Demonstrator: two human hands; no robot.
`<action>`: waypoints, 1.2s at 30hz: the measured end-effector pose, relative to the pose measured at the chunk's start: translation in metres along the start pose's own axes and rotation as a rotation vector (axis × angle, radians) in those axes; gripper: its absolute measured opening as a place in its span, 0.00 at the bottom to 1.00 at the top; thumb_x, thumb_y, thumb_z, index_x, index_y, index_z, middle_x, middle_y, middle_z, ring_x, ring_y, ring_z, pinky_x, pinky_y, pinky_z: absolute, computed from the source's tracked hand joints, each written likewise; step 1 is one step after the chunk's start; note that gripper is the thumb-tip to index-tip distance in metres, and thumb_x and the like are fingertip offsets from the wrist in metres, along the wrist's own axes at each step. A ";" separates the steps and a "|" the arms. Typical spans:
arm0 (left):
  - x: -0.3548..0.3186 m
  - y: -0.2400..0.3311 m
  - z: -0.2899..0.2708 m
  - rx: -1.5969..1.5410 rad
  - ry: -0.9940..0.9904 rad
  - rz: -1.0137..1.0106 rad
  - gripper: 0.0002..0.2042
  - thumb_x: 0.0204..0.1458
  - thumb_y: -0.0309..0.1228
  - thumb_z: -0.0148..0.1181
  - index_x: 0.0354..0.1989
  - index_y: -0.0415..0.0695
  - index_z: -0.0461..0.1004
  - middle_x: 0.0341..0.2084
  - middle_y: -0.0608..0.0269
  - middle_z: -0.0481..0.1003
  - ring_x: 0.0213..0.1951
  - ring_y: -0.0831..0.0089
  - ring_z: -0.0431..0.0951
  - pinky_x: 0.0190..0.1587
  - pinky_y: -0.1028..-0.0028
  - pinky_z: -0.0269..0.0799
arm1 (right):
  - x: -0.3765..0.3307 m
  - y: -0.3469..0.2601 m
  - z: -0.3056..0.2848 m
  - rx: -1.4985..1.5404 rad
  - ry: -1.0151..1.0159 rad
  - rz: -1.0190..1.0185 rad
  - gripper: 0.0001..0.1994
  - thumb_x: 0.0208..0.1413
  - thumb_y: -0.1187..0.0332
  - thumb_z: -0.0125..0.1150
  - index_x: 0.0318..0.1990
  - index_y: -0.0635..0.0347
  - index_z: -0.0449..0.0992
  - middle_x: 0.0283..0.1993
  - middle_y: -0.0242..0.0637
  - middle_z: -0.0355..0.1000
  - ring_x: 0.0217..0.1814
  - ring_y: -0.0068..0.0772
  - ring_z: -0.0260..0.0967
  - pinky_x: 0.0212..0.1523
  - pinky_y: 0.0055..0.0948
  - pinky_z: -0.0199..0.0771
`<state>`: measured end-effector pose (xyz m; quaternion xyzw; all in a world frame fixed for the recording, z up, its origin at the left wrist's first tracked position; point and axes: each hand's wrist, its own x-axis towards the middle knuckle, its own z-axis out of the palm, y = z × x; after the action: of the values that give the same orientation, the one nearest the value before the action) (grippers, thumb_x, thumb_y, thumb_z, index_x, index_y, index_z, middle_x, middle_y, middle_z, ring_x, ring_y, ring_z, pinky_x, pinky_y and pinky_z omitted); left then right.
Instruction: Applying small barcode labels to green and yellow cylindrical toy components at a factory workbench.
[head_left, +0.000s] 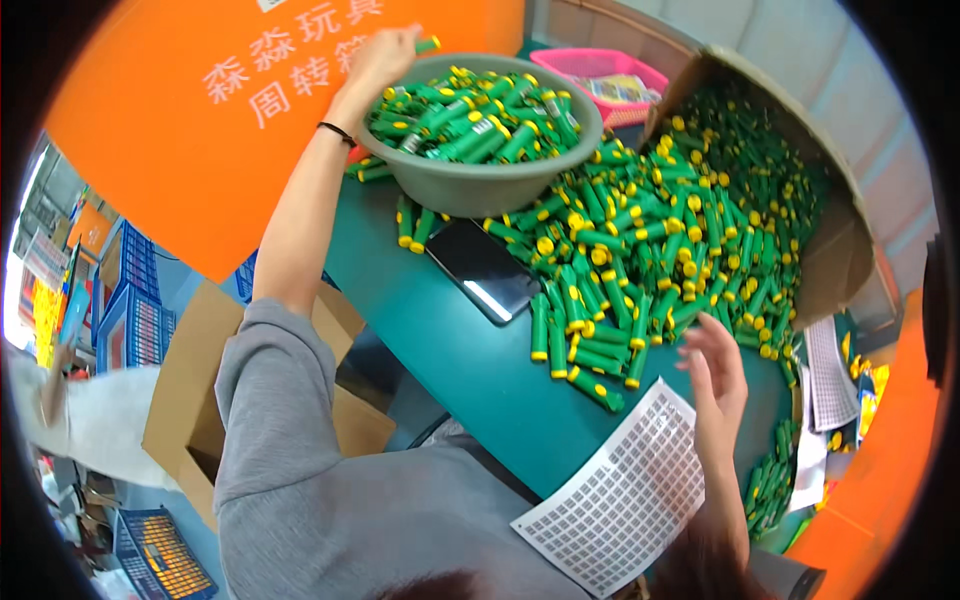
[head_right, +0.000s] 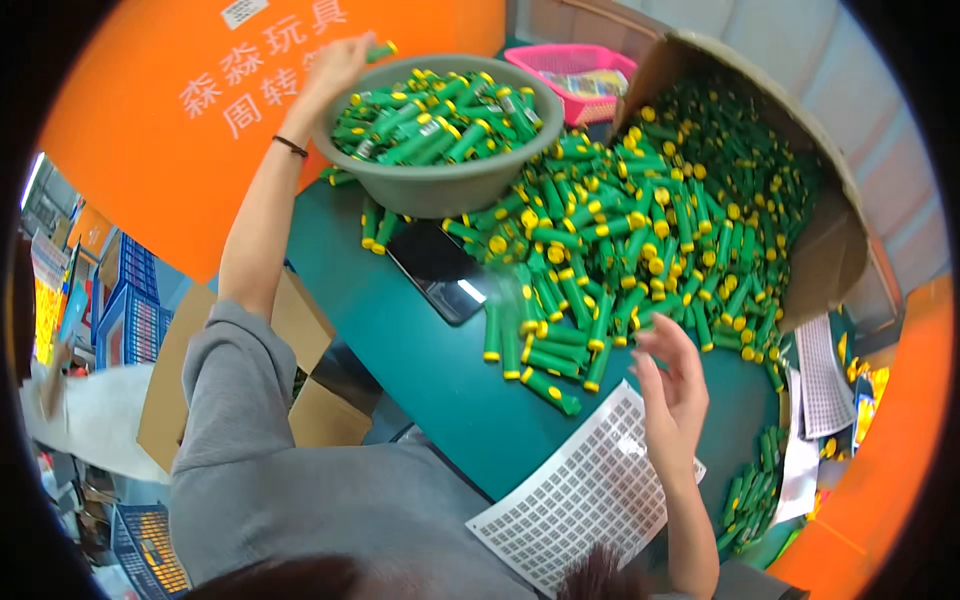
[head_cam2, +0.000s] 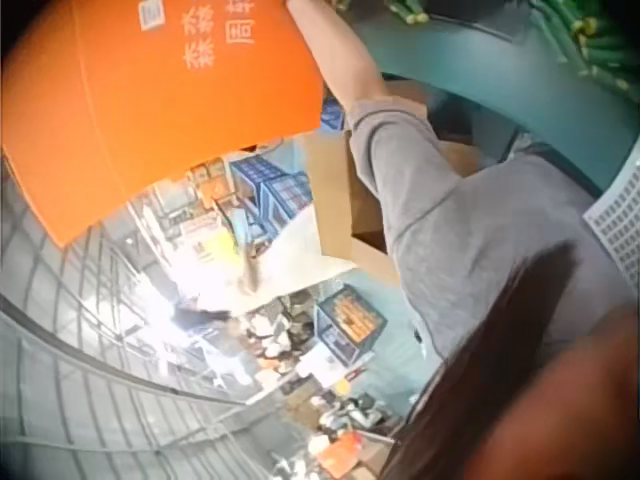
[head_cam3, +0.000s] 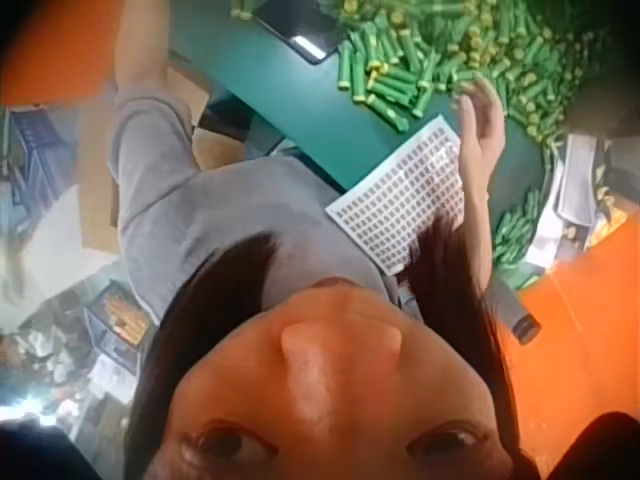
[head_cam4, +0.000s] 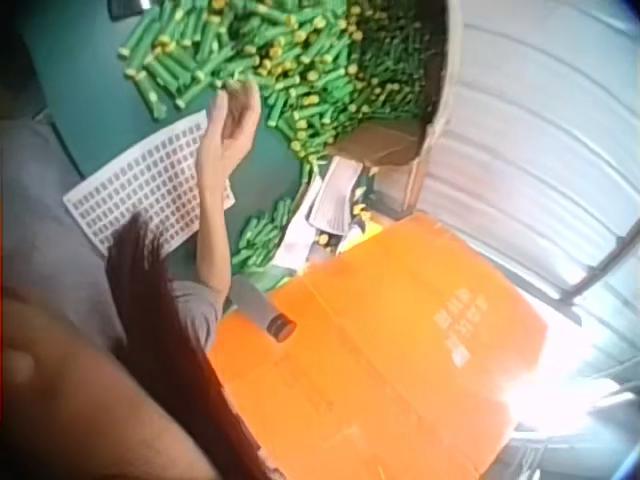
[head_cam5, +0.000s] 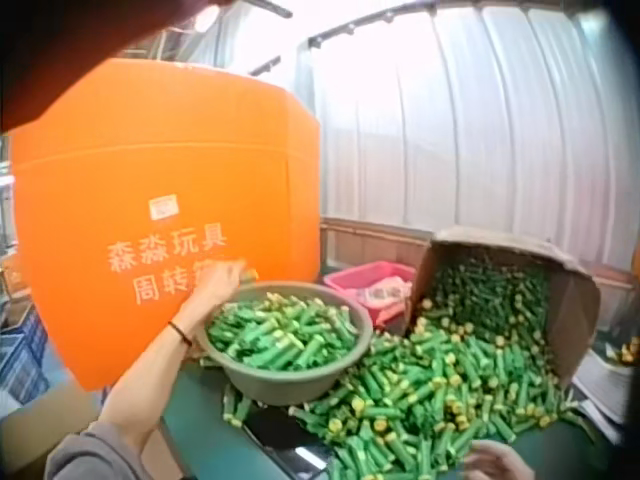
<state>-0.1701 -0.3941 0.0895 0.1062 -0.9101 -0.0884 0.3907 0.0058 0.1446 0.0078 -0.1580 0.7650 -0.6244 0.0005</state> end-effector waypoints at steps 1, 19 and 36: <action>-0.004 -0.018 0.003 0.014 0.021 -0.011 0.28 0.62 0.53 0.45 0.35 0.38 0.81 0.30 0.45 0.80 0.32 0.47 0.80 0.37 0.58 0.74 | 0.023 0.001 0.013 0.018 -0.086 -0.045 0.21 0.67 0.68 0.52 0.65 0.64 0.64 0.56 0.39 0.70 0.50 0.27 0.71 0.50 0.29 0.74; -0.122 -0.044 -0.095 -1.095 -0.384 -0.604 0.02 0.46 0.28 0.60 0.26 0.44 0.74 0.20 0.72 0.71 0.22 0.81 0.69 0.25 0.80 0.64 | 0.155 -0.034 0.161 0.620 -0.253 0.201 0.15 0.56 0.63 0.67 0.47 0.55 0.71 0.42 0.30 0.70 0.42 0.21 0.67 0.44 0.27 0.69; -0.527 -0.201 -0.481 -0.602 0.034 -1.432 0.06 0.46 0.30 0.60 0.32 0.45 0.74 0.28 0.69 0.75 0.29 0.78 0.75 0.31 0.77 0.71 | -0.064 -0.078 0.367 0.499 -1.552 0.666 0.32 0.65 0.58 0.57 0.69 0.64 0.54 0.62 0.44 0.67 0.54 0.37 0.73 0.58 0.35 0.73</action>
<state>0.5602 -0.4861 0.0019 0.5589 -0.5503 -0.5612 0.2643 0.1578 -0.2039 -0.0106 -0.3016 0.3962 -0.4571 0.7369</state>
